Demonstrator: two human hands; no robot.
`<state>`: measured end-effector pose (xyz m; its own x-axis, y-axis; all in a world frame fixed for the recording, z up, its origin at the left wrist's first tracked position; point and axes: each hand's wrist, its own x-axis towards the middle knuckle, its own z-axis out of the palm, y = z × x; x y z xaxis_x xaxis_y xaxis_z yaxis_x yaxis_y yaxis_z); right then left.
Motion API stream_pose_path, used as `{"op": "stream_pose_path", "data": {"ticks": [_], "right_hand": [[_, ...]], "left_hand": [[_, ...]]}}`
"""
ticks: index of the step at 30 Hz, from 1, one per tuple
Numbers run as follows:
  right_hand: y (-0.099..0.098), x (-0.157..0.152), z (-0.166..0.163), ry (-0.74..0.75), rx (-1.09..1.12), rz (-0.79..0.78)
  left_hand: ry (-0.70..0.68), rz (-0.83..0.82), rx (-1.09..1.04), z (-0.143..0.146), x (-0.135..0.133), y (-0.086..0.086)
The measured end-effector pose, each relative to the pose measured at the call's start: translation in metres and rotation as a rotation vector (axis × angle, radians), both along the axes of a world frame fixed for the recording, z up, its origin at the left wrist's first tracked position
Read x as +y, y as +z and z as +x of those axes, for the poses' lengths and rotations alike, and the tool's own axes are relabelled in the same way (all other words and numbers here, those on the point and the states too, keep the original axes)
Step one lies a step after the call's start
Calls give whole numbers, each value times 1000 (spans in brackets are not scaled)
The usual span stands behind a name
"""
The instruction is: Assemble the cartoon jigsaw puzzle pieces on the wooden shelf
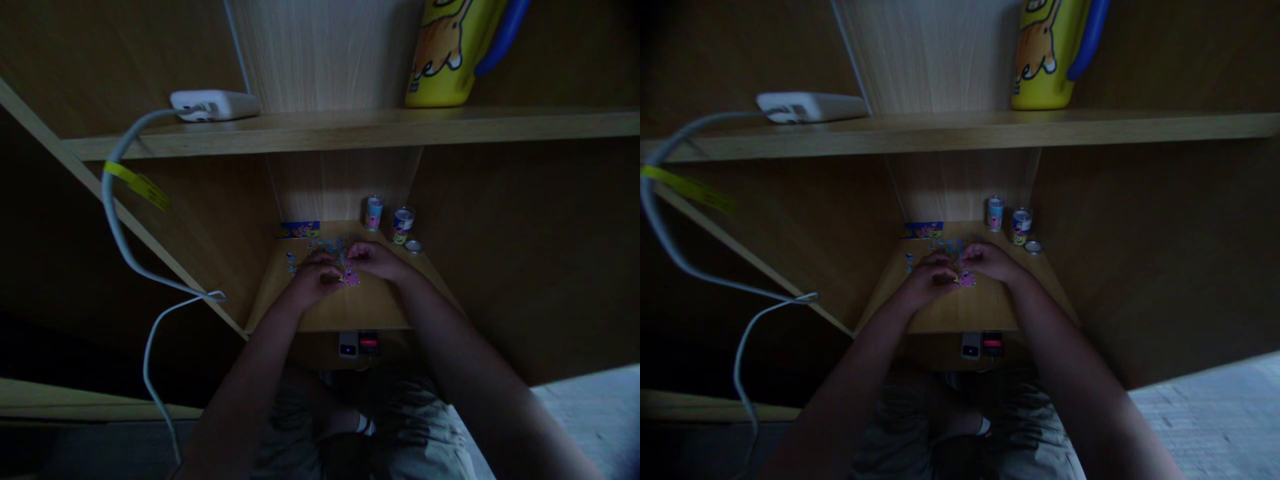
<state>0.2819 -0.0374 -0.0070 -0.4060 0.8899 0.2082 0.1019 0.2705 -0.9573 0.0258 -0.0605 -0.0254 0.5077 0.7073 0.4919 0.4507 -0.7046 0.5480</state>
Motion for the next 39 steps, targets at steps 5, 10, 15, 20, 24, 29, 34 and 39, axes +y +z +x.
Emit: {"op": "stream_pose_path", "data": {"ticks": [5, 10, 15, 20, 24, 29, 34, 39], "right_hand": [[3, -2, -1, -10, 2, 0], [4, -3, -1, 5, 7, -19], [4, -3, -1, 8, 0, -16], [-3, 1, -1, -2, 6, 27], [-11, 4, 3, -10, -75, 87], [-16, 7, 13, -59, -288, 231], [-13, 7, 19, -21, -423, 272], [-9, 6, 18, -1, -480, 275]], "left_hand": [[-7, 5, 25, 1, -2, 3], [-29, 11, 9, 2, -2, 3], [-58, 24, 22, 3, -3, 6], [-96, 40, 13, 5, -9, 11], [-104, 37, 16, 7, -12, 13], [-87, 36, 41, 8, -11, 11], [-76, 28, 68, 7, -11, 9], [-72, 56, 83, 7, -11, 9]]}}
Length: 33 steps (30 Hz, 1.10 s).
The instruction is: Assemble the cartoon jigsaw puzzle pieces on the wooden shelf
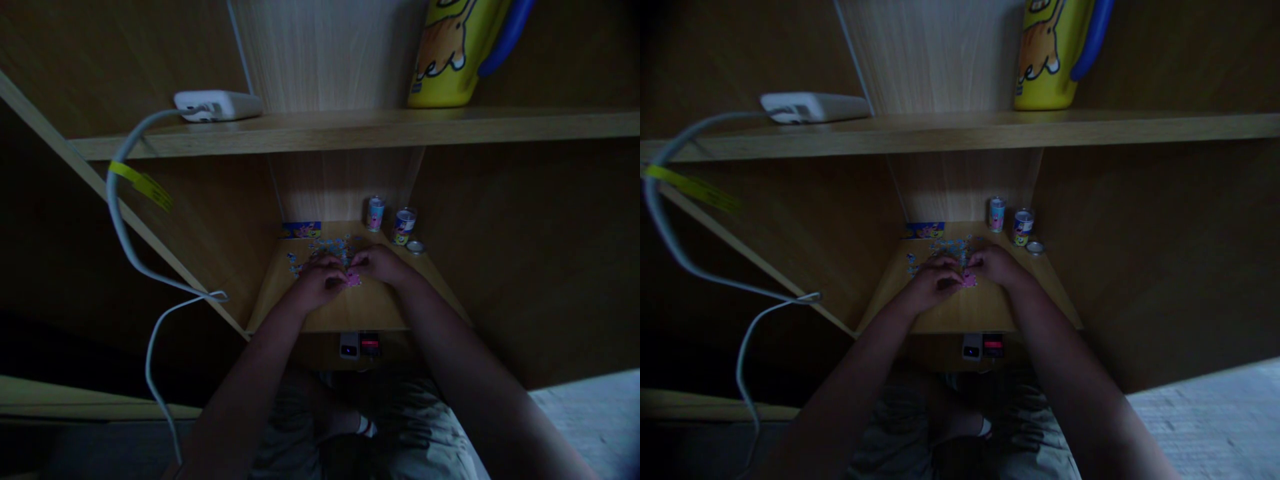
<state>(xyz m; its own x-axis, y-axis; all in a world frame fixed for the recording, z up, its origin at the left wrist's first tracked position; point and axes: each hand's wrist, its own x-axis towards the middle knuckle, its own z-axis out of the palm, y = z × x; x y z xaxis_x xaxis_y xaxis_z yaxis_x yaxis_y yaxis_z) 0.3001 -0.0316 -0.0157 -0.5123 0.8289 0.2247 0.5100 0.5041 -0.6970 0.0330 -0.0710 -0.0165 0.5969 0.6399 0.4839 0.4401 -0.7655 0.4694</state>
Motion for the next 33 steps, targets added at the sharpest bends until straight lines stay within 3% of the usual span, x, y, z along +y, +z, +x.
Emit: {"op": "stream_pose_path", "data": {"ticks": [16, 19, 25, 29, 33], "right_hand": [[-2, -2, -3, -43, -2, -14], [-2, -2, -3, -51, -4, 41], [5, -3, 0, -323, -62, 173], [11, -4, 2, -481, -30, 162], [13, -3, 2, -617, -6, 127]], "left_hand": [[-47, 24, -25, 1, -1, 0], [8, 30, -37, 2, -1, 3], [141, 39, -26, 1, 0, 6], [235, 40, -27, -1, 3, 4], [437, -1, -109, -10, 6, 3]]}}
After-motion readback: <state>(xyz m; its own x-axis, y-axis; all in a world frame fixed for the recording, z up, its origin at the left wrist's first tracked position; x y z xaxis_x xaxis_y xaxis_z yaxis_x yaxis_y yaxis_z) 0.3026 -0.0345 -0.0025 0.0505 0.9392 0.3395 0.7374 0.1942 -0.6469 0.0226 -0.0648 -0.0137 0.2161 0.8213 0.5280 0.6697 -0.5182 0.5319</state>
